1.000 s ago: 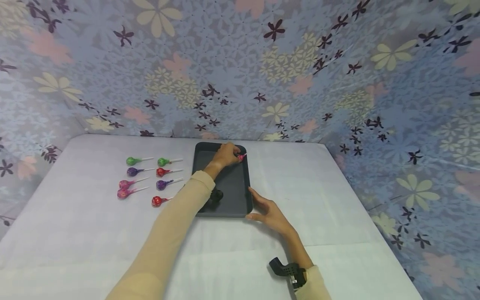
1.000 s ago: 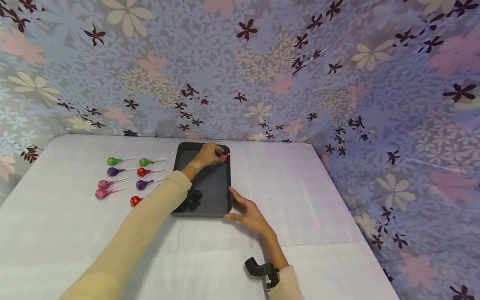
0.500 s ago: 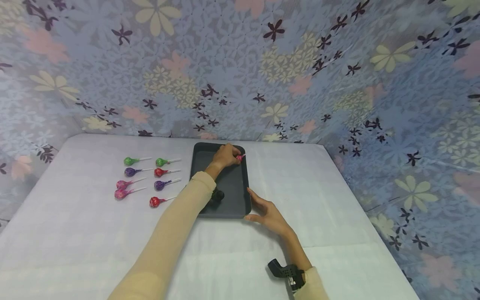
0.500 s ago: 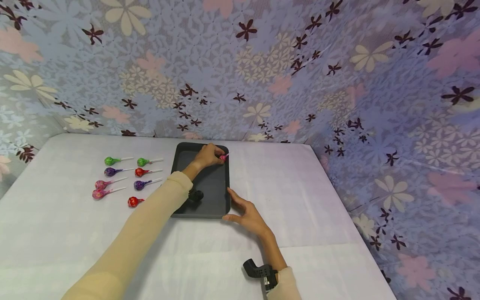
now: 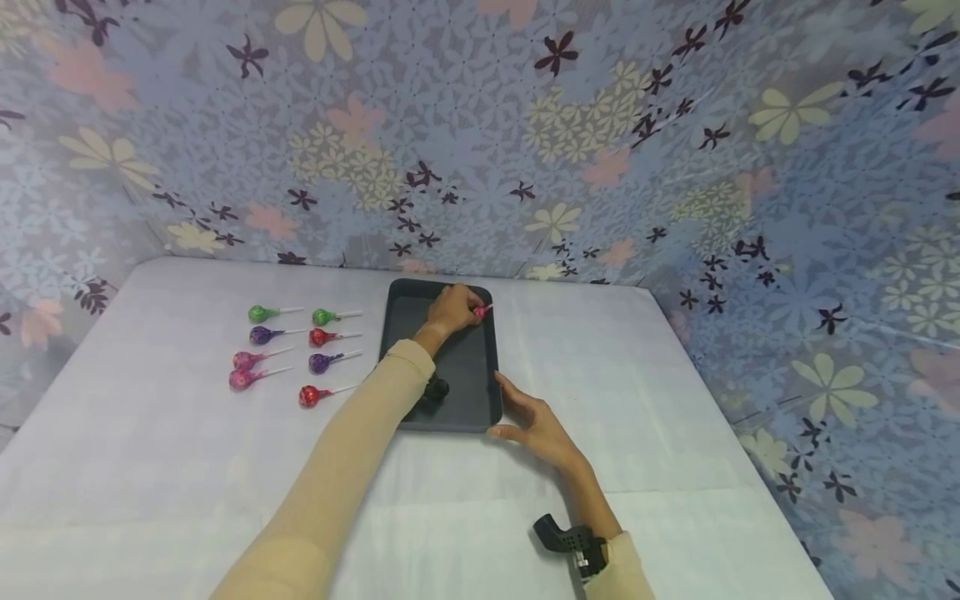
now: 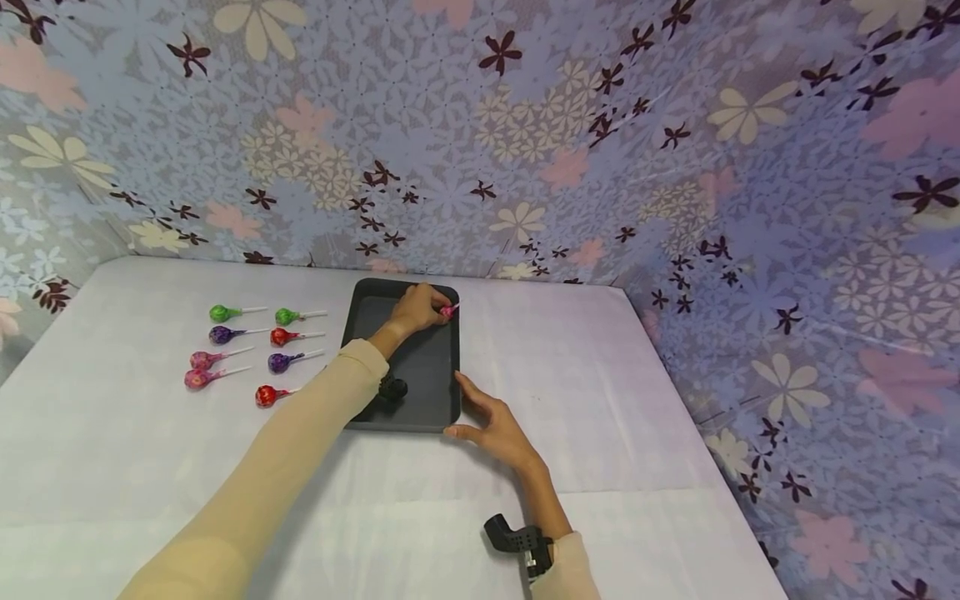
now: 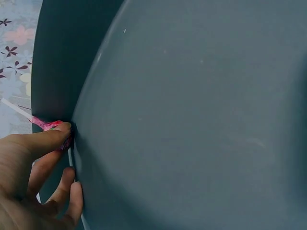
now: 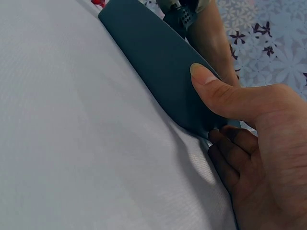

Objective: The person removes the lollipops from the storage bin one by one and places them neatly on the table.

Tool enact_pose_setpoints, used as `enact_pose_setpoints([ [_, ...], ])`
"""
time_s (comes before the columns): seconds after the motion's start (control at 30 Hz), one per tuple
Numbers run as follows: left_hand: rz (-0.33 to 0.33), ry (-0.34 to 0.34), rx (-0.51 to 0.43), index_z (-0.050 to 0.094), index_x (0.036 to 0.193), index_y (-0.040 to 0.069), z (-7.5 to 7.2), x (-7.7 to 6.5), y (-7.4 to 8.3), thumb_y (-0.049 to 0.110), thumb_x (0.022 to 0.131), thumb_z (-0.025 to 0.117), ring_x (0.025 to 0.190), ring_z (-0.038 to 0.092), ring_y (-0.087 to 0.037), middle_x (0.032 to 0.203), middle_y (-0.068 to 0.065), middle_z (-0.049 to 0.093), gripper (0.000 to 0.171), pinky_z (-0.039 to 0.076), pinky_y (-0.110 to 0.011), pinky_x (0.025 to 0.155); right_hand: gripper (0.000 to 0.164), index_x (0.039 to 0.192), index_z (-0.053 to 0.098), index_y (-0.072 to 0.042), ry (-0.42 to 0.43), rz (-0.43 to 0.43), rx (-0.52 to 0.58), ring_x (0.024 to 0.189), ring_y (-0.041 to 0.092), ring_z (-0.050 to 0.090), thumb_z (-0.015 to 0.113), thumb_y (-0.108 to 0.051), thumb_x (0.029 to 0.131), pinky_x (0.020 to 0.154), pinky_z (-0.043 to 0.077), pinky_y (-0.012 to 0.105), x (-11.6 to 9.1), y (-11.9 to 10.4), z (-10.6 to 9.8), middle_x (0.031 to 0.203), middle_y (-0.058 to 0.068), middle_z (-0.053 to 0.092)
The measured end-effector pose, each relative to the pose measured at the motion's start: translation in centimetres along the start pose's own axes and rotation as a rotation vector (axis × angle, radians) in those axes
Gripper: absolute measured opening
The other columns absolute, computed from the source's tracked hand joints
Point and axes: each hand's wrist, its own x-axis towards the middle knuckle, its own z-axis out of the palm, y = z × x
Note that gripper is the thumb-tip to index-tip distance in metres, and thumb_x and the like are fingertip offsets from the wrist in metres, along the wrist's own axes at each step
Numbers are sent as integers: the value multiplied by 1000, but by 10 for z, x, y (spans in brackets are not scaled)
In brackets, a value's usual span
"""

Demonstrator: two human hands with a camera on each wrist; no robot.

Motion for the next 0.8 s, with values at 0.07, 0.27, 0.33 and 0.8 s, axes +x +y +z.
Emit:
enact_pose_setpoints([
  [0.07, 8, 7, 2, 74, 114, 18, -1, 0, 0, 18, 84, 77, 113, 63, -21, 119, 1, 71, 30, 51, -46, 95, 87, 155, 28, -17, 1, 3, -5, 146, 22, 29, 77, -12, 83, 118, 25, 40, 0, 0, 1, 160, 2, 25],
  [0.27, 41, 4, 28, 74, 114, 16, -3, -2, 0, 17, 85, 76, 112, 64, -22, 119, -2, 71, 29, 53, -44, 93, 86, 154, 26, -7, -20, 15, -6, 147, 27, 25, 75, -11, 84, 118, 23, 43, -2, -16, 0, 160, 8, 23],
  [0.33, 54, 1, 29, 74, 114, 15, -5, -4, 1, 16, 85, 76, 112, 64, -23, 119, -2, 71, 28, 53, -44, 92, 85, 154, 26, -5, -25, 18, -6, 147, 27, 26, 75, -11, 85, 118, 24, 43, -4, -24, -1, 160, 10, 23],
  [0.8, 93, -22, -1, 74, 109, 5, -21, -14, -8, 5, 81, 76, 106, 66, -26, 112, -9, 73, 27, 53, -41, 92, 85, 153, 27, -4, -22, 12, 12, 146, 30, 28, 76, -11, 84, 117, 25, 42, -7, -26, -3, 159, 11, 24],
])
